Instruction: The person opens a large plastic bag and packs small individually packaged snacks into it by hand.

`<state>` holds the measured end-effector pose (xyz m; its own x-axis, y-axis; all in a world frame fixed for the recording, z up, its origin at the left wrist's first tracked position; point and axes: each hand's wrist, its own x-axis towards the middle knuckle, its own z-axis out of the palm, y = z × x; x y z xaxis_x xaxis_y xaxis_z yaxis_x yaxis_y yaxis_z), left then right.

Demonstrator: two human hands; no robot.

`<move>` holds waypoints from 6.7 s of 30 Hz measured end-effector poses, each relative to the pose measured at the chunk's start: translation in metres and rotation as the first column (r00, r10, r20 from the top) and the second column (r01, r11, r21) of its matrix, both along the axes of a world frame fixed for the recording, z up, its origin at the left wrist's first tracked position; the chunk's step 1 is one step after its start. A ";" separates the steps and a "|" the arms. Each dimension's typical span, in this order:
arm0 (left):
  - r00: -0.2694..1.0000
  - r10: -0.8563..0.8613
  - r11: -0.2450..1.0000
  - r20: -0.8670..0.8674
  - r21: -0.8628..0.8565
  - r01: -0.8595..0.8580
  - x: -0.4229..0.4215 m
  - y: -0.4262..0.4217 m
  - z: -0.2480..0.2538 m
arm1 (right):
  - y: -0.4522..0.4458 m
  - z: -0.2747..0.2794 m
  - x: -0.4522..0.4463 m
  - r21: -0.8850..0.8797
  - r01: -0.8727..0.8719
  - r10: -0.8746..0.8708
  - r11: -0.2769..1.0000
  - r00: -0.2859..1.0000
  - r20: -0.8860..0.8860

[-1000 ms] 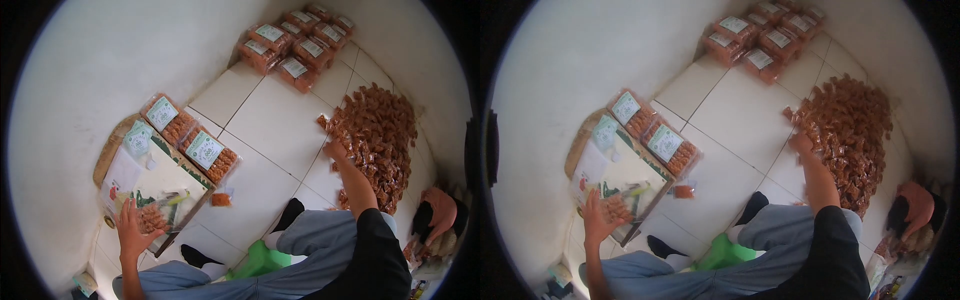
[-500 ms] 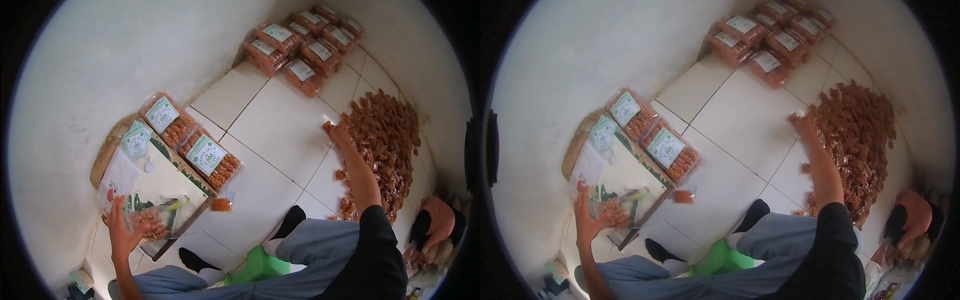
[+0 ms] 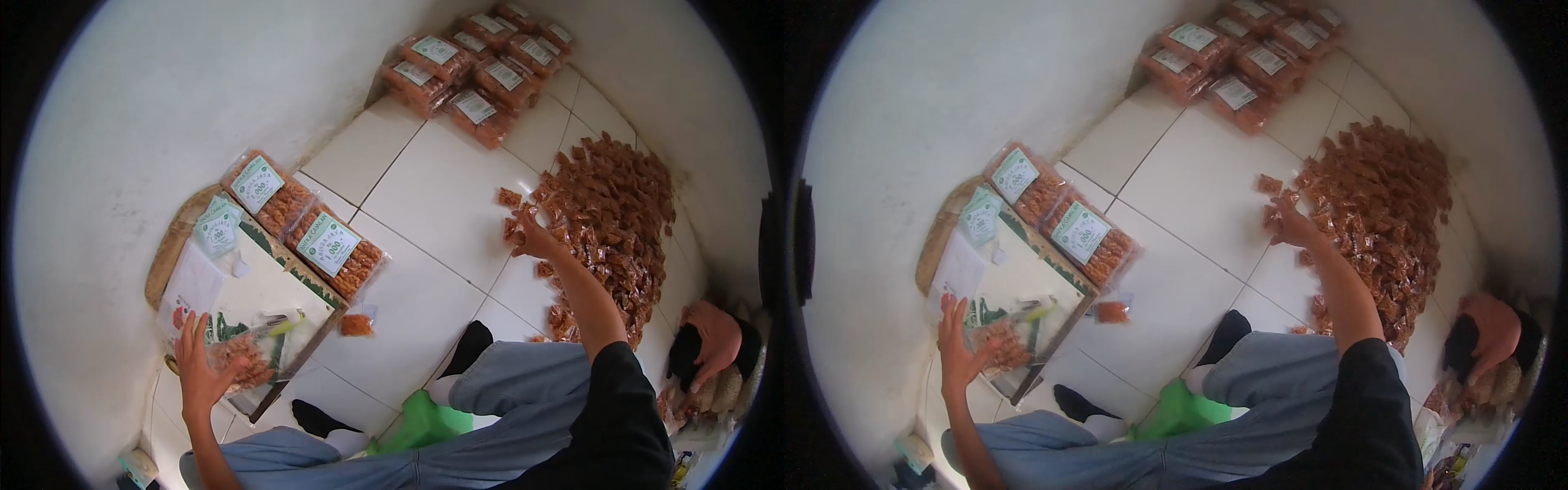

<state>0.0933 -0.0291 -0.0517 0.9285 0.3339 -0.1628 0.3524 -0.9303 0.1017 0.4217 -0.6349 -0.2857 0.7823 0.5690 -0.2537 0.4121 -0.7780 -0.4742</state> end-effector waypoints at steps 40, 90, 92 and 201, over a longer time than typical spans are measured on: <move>0.537 0.783 0.021 0.316 -0.875 0.484 -0.054 -0.153 -0.001 | 0.384 0.257 -0.282 0.834 -0.076 0.627 0.547 0.697 -0.348; 0.611 0.546 -0.751 -0.574 -0.659 0.052 -0.065 -0.241 -0.077 | 0.288 0.200 -0.319 0.555 -0.094 0.187 0.827 0.976 -0.113; 0.605 0.554 -0.716 -0.571 -0.699 -0.004 -0.057 -0.240 -0.075 | 0.284 0.199 -0.311 0.489 -0.168 0.185 0.856 0.983 0.014; 0.773 0.625 0.741 0.112 -0.398 -0.541 -0.052 -0.161 -0.089 | 0.395 0.110 -0.251 0.572 0.133 0.455 0.809 0.475 -0.753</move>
